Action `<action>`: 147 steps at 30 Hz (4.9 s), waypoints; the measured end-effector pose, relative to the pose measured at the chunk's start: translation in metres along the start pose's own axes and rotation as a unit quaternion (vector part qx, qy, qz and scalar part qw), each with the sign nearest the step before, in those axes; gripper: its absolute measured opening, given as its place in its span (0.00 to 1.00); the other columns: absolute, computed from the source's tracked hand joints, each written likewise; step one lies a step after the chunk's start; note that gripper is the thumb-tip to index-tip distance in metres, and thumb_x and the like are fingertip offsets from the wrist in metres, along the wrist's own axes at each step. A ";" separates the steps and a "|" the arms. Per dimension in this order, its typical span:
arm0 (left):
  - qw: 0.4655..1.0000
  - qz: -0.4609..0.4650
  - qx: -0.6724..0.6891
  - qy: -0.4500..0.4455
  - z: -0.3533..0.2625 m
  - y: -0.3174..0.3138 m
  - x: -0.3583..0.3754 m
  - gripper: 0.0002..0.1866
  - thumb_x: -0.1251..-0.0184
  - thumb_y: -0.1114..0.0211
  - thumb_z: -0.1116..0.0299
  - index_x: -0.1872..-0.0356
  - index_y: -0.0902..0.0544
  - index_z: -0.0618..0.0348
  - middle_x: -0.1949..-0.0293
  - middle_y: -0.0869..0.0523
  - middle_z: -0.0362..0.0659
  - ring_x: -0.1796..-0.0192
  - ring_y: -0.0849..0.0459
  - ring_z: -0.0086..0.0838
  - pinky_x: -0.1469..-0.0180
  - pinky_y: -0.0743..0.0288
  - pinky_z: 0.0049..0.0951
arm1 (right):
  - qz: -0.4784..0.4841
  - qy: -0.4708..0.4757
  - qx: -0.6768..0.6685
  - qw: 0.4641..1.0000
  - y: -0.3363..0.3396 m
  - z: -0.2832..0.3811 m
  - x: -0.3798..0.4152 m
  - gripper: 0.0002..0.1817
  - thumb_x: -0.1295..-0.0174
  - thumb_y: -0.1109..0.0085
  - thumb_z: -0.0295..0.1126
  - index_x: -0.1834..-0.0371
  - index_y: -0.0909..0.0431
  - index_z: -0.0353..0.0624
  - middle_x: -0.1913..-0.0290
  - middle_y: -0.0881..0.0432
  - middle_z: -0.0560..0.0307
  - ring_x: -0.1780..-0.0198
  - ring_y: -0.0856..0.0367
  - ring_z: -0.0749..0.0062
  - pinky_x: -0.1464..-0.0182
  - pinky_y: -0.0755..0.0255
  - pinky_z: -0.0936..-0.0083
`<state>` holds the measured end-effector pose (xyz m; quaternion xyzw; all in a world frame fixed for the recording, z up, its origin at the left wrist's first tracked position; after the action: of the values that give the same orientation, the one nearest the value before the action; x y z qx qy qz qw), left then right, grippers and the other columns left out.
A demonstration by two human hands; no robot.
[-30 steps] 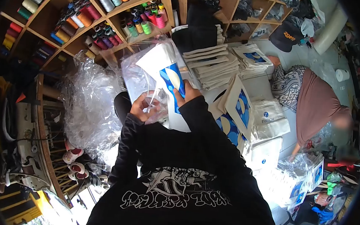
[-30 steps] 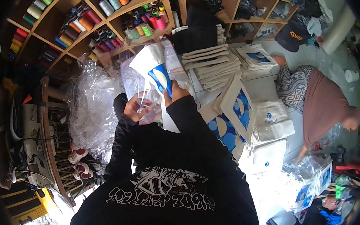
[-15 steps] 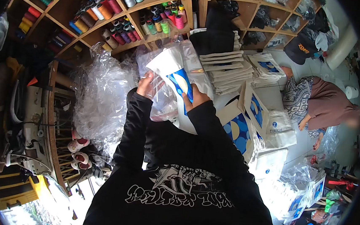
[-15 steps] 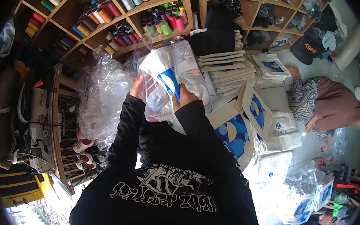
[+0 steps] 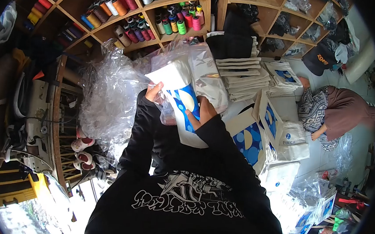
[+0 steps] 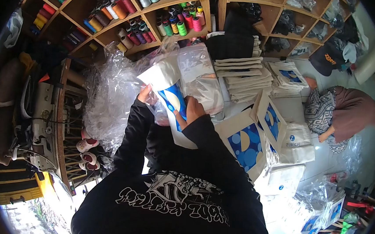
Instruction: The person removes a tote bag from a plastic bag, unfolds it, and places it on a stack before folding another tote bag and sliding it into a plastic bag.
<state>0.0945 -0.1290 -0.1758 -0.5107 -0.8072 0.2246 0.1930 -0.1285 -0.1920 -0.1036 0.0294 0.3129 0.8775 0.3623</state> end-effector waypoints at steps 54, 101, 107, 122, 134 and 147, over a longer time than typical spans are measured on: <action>0.954 0.239 -0.107 -0.143 -0.086 -0.047 -0.027 0.29 0.49 0.35 0.66 0.47 0.34 0.69 0.50 0.27 0.53 0.46 0.28 0.39 0.44 0.37 0.35 | 0.029 0.117 -0.452 0.884 0.052 -0.086 -0.103 0.23 0.51 0.49 0.18 0.48 0.36 0.34 0.54 0.28 0.55 0.50 0.30 0.75 0.47 0.38 0.79; 0.955 0.022 -0.134 -0.263 -0.048 -0.057 -0.006 0.34 0.60 0.33 0.84 0.48 0.37 0.58 0.52 0.29 0.42 0.49 0.29 0.28 0.47 0.33 0.31 | 0.044 0.114 -0.285 0.951 0.068 -0.105 -0.081 0.19 0.50 0.42 0.24 0.53 0.30 0.39 0.57 0.24 0.59 0.54 0.27 0.77 0.50 0.33 0.77; 0.930 0.083 -0.261 -0.246 -0.047 -0.027 -0.013 0.25 0.51 0.36 0.80 0.49 0.32 0.66 0.52 0.26 0.46 0.49 0.28 0.29 0.46 0.36 0.29 | 0.044 0.096 -0.294 0.950 0.075 -0.094 -0.070 0.19 0.48 0.42 0.23 0.52 0.31 0.39 0.55 0.25 0.57 0.50 0.27 0.74 0.47 0.35 0.76; 0.928 0.115 -0.299 -0.190 -0.068 -0.062 0.011 0.24 0.49 0.34 0.67 0.54 0.33 0.65 0.54 0.24 0.54 0.52 0.25 0.35 0.51 0.32 0.31 | -0.027 -0.243 0.084 0.966 0.159 -0.211 0.018 0.35 0.56 0.39 0.50 0.50 0.32 0.35 0.52 0.26 0.44 0.49 0.28 0.59 0.48 0.35 0.73; 0.922 0.147 -0.294 -0.205 -0.069 -0.064 0.002 0.22 0.48 0.36 0.71 0.53 0.34 0.65 0.55 0.23 0.54 0.52 0.24 0.36 0.49 0.32 0.32 | 0.100 -0.397 0.264 0.873 0.128 -0.212 0.019 0.35 0.61 0.40 0.54 0.57 0.30 0.32 0.60 0.24 0.36 0.57 0.23 0.52 0.56 0.30 0.65; 0.928 0.140 -0.279 -0.204 -0.066 -0.057 0.000 0.25 0.49 0.34 0.68 0.53 0.35 0.65 0.56 0.23 0.54 0.50 0.25 0.39 0.48 0.33 0.35 | 0.008 -0.329 0.321 0.888 0.128 -0.222 0.035 0.42 0.51 0.57 0.66 0.52 0.29 0.34 0.58 0.25 0.33 0.57 0.25 0.48 0.56 0.32 0.63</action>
<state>0.0887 -0.1397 -0.0896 -0.5950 -0.7794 0.1144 -0.1594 -0.2950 -0.3558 -0.2150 0.4336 0.4402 0.6717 0.4087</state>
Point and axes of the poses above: each hand's wrist, its own x-axis away from the middle knuckle, its own y-axis out of the back of the hand, z = x × y, the point moved 1 cm from there along -x, towards the middle knuckle
